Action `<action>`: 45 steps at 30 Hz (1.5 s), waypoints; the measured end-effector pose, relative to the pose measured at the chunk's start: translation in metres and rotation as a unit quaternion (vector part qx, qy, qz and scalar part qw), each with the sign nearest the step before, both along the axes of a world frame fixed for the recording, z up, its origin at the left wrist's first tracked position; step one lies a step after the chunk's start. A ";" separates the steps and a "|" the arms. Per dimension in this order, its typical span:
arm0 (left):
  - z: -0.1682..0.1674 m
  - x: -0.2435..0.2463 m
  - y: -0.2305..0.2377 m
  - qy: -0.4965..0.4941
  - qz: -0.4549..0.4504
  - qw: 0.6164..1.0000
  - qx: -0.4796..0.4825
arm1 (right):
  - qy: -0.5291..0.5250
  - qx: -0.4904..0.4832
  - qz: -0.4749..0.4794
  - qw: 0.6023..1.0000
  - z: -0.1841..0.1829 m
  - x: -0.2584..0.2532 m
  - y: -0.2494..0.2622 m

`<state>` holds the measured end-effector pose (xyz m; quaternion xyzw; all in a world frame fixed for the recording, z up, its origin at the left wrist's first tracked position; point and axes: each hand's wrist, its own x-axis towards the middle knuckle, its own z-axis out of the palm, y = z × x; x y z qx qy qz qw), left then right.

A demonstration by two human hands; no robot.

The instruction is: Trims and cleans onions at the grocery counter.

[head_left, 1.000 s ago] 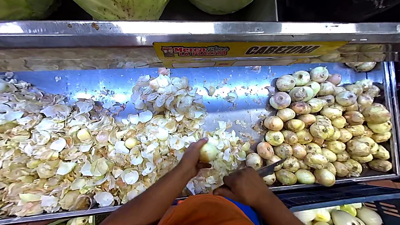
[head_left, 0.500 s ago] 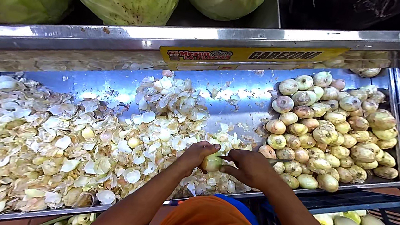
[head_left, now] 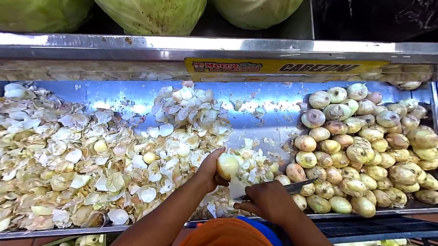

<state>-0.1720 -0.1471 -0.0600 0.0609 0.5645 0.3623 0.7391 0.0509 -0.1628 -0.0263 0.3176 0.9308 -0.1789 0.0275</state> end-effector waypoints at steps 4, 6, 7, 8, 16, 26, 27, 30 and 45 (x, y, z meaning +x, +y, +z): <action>0.005 -0.006 -0.004 0.043 -0.010 0.995 0.084 | -0.029 -0.108 -0.100 0.989 0.032 0.000 0.010; 0.007 -0.009 -0.009 0.047 -0.051 0.989 0.130 | -0.028 -0.084 -0.154 0.984 0.033 -0.003 0.016; 0.009 -0.009 -0.011 0.051 -0.072 0.985 0.146 | -0.041 -0.071 -0.167 0.982 0.031 -0.005 0.019; 0.010 -0.009 -0.013 0.055 -0.090 0.982 0.157 | -0.056 -0.065 -0.175 0.981 0.030 -0.009 0.021; 0.014 0.004 -0.022 0.028 -0.059 0.988 0.138 | -0.153 -0.079 -0.159 0.972 0.028 -0.019 0.024; -0.003 0.035 -0.027 0.058 0.021 0.997 0.042 | -0.075 0.065 -0.056 0.994 -0.009 -0.005 0.020; -0.007 0.038 -0.026 0.049 0.032 0.998 0.020 | -0.090 0.061 -0.051 0.993 -0.011 -0.003 0.019; -0.019 0.048 -0.028 0.022 0.045 0.998 -0.028 | -0.119 0.049 -0.049 0.990 -0.018 0.004 0.016; -0.046 0.042 -0.009 0.003 0.112 0.990 -0.087 | -0.113 -0.047 -0.022 0.992 -0.043 0.012 -0.023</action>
